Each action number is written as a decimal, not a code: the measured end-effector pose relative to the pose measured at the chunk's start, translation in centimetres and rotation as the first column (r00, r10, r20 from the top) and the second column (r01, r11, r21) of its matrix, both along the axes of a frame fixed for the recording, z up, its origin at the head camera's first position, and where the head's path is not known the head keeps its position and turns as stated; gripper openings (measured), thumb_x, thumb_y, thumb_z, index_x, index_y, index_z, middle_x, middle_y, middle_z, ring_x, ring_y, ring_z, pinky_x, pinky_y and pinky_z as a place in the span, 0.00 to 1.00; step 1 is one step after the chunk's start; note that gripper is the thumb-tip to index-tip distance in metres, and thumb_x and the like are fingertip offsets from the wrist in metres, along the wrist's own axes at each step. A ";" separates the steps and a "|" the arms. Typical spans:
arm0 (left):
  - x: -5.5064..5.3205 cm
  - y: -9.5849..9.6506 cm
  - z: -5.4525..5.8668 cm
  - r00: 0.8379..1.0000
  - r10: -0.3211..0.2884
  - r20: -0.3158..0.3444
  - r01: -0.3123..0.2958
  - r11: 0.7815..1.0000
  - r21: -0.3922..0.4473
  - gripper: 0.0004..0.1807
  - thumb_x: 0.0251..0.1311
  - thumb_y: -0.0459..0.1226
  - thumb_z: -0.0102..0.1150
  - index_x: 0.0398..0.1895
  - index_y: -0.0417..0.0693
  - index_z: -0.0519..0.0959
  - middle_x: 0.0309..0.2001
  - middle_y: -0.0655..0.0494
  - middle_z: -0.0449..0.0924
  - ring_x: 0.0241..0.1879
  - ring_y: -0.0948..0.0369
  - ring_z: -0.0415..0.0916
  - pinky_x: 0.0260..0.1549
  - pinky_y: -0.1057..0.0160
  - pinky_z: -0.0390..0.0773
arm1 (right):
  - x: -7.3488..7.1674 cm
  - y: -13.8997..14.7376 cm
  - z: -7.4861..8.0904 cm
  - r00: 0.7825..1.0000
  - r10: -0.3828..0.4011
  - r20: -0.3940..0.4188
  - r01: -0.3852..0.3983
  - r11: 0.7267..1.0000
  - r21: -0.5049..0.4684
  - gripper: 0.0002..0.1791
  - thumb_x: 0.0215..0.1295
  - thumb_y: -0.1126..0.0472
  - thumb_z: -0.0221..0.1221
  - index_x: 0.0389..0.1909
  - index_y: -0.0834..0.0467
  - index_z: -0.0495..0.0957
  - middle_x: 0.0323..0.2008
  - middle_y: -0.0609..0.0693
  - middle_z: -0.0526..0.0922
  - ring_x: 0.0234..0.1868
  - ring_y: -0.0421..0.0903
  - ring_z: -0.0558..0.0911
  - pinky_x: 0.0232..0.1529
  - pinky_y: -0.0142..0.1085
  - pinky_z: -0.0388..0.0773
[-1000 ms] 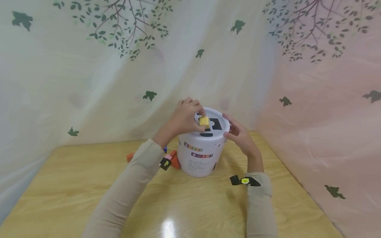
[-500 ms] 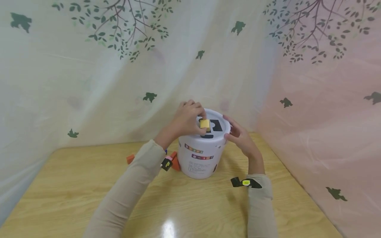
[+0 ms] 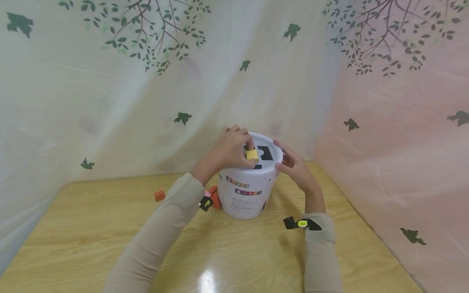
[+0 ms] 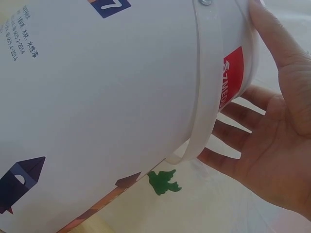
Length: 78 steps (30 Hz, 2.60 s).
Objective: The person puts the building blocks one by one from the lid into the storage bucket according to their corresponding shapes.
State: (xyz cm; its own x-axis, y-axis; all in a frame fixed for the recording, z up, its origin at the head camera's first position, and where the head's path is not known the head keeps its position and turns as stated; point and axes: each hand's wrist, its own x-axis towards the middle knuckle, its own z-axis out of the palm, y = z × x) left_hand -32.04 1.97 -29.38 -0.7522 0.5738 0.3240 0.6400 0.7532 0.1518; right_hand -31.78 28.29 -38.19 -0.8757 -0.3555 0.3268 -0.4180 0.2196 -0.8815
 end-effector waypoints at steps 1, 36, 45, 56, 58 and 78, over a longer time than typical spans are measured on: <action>0.0 0.0 -0.1 1.000 0.000 -0.001 0.000 1.000 0.001 0.19 0.54 0.53 0.70 0.42 0.53 0.81 0.50 0.58 0.79 0.56 0.56 0.68 0.68 0.46 0.64 | 0.0 0.0 0.0 1.000 0.001 -0.001 -0.001 1.000 -0.002 0.40 0.71 0.62 0.60 0.80 0.47 0.55 0.80 0.51 0.58 0.78 0.60 0.62 0.71 0.62 0.64; 0.4 -5.3 -1.4 0.998 -0.015 0.055 -0.005 0.938 0.345 0.19 0.57 0.44 0.72 0.50 0.47 0.82 0.50 0.53 0.81 0.54 0.54 0.73 0.57 0.52 0.77 | 0.3 -0.3 0.1 1.000 0.005 -0.005 -0.005 1.000 -0.013 0.41 0.71 0.58 0.62 0.80 0.46 0.55 0.80 0.48 0.59 0.78 0.57 0.62 0.72 0.61 0.63; 0.0 -8.5 -3.9 0.991 -0.014 0.135 -0.048 0.896 0.442 0.19 0.58 0.43 0.71 0.50 0.45 0.82 0.51 0.50 0.81 0.55 0.53 0.74 0.59 0.50 0.76 | 0.2 -0.4 0.1 1.000 -0.003 -0.010 0.003 1.000 -0.007 0.40 0.71 0.59 0.62 0.80 0.46 0.56 0.80 0.48 0.59 0.78 0.57 0.62 0.72 0.61 0.63; 0.3 -12.6 -7.4 0.990 0.004 0.140 -0.061 0.911 0.409 0.18 0.59 0.41 0.70 0.50 0.43 0.81 0.50 0.45 0.82 0.54 0.47 0.75 0.57 0.46 0.77 | 0.2 -0.5 0.0 1.000 0.002 0.011 -0.002 1.000 -0.010 0.41 0.71 0.59 0.61 0.81 0.47 0.54 0.80 0.48 0.59 0.79 0.57 0.61 0.73 0.62 0.61; 0.4 -13.2 -8.1 0.987 0.002 0.160 -0.065 0.919 0.388 0.18 0.59 0.41 0.70 0.50 0.43 0.81 0.50 0.45 0.82 0.55 0.46 0.76 0.57 0.46 0.77 | 0.3 -0.5 0.1 1.000 0.000 0.010 0.000 1.000 -0.012 0.41 0.71 0.59 0.61 0.81 0.47 0.54 0.80 0.49 0.59 0.79 0.58 0.60 0.73 0.62 0.61; 2.3 -16.8 -13.9 0.982 0.019 0.186 -0.046 0.989 0.139 0.20 0.54 0.44 0.73 0.46 0.42 0.83 0.46 0.47 0.84 0.51 0.48 0.75 0.55 0.43 0.74 | 0.3 -0.4 0.0 1.000 -0.004 0.009 0.004 1.000 -0.015 0.40 0.72 0.62 0.60 0.80 0.46 0.55 0.80 0.49 0.58 0.79 0.59 0.61 0.73 0.63 0.59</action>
